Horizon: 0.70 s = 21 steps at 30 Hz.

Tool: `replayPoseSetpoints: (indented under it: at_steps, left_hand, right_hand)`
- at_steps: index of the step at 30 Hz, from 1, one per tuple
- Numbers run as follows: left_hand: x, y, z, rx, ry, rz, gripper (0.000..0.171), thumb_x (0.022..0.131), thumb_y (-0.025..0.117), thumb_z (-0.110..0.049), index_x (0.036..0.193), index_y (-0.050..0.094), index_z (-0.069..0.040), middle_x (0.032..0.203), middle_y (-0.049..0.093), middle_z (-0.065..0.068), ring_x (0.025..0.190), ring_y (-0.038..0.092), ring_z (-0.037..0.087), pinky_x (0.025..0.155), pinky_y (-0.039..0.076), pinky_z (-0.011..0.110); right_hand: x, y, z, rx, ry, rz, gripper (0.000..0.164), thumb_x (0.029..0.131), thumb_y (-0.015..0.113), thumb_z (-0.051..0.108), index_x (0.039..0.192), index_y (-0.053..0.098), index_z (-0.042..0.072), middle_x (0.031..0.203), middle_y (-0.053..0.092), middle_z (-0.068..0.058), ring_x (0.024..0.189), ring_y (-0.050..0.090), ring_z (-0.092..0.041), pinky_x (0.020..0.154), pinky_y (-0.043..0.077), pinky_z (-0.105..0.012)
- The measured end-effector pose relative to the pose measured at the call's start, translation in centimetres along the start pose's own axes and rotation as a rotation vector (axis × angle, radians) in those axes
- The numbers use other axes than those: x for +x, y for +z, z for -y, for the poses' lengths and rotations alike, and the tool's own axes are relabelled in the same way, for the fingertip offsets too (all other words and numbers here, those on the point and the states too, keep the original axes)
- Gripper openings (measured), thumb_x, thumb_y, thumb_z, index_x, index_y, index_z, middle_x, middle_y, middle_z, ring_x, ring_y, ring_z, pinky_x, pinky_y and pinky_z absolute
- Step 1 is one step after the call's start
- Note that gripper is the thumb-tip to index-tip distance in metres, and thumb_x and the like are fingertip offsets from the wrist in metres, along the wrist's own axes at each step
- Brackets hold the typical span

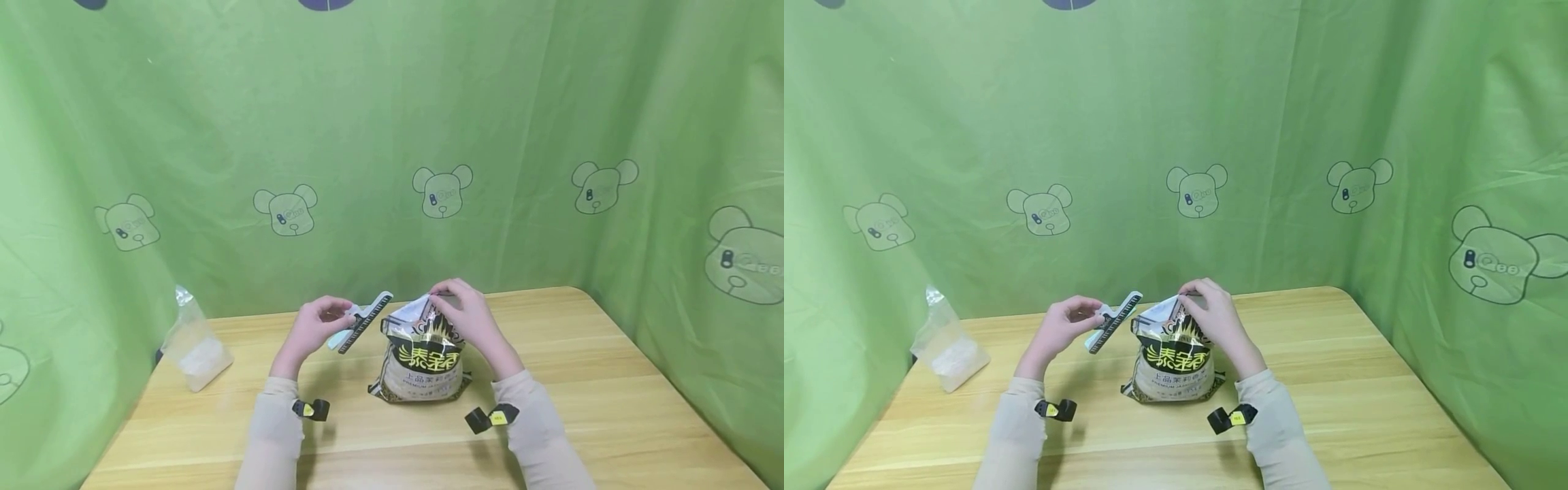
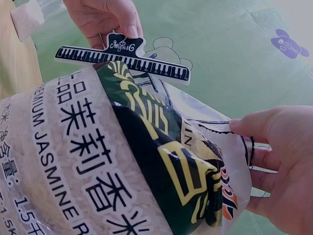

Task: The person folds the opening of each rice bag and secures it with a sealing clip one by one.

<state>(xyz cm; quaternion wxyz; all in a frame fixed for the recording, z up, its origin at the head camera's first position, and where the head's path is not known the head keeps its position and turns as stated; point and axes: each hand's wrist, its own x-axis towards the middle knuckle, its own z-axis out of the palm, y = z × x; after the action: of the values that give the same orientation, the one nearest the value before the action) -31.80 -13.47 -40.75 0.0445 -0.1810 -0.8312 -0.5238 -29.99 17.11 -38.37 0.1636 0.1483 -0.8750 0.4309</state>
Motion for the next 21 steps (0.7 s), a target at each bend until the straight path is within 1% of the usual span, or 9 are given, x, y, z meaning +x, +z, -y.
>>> replayPoseSetpoints:
  at_steps: [5, 9, 12, 16, 21]
  left_hand:
    - [-0.1, 0.0, -0.1, 0.025, 0.031, 0.014, 0.033, 0.083, 0.077, -0.025, 0.111, 0.069, -0.009, 0.103, 0.07, 0.008, 0.093, 0.066, 0.016, 0.088, 0.055, 0.033]
    - [-0.1, 0.1, -0.2, 0.049, 0.053, 0.001, 0.03, 0.083, 0.077, -0.024, 0.108, 0.07, -0.01, 0.099, 0.07, 0.005, 0.089, 0.063, 0.013, 0.084, 0.053, 0.03]
    - [-0.1, 0.2, -0.5, 0.069, 0.092, -0.007, 0.029, 0.082, 0.077, -0.022, 0.107, 0.071, -0.009, 0.098, 0.07, 0.004, 0.089, 0.062, 0.013, 0.084, 0.054, 0.03]
    - [-0.2, 0.4, -0.9, 0.094, 0.164, -0.009, 0.029, 0.082, 0.077, -0.02, 0.107, 0.07, -0.007, 0.099, 0.07, 0.006, 0.089, 0.062, 0.014, 0.084, 0.055, 0.031]
    - [-0.3, 0.6, -1.2, 0.126, 0.212, -0.013, 0.028, 0.082, 0.076, -0.017, 0.106, 0.07, -0.004, 0.098, 0.07, 0.006, 0.088, 0.062, 0.015, 0.083, 0.055, 0.031]
  right_hand:
    - [-0.1, -0.1, 0.1, 0.004, 0.002, 0.0, 0.02, 0.094, 0.063, 0.022, 0.109, 0.066, 0.009, 0.115, 0.066, -0.012, 0.113, 0.06, -0.031, 0.105, 0.042, -0.056]
    - [-0.1, -0.1, 0.2, 0.005, 0.0, -0.002, 0.02, 0.094, 0.063, 0.023, 0.108, 0.066, 0.009, 0.114, 0.066, -0.011, 0.112, 0.06, -0.03, 0.104, 0.043, -0.056]
    - [0.0, -0.1, 0.2, 0.009, 0.001, 0.0, 0.02, 0.094, 0.063, 0.022, 0.109, 0.066, 0.009, 0.115, 0.066, -0.012, 0.112, 0.06, -0.03, 0.104, 0.043, -0.056]
    - [0.0, -0.1, 0.1, 0.011, 0.0, 0.002, 0.02, 0.094, 0.063, 0.021, 0.109, 0.066, 0.009, 0.115, 0.066, -0.012, 0.112, 0.06, -0.031, 0.104, 0.043, -0.056]
    - [0.0, -0.1, 0.2, 0.008, 0.003, 0.002, 0.02, 0.094, 0.063, 0.022, 0.109, 0.066, 0.009, 0.115, 0.066, -0.012, 0.113, 0.059, -0.031, 0.104, 0.043, -0.057]
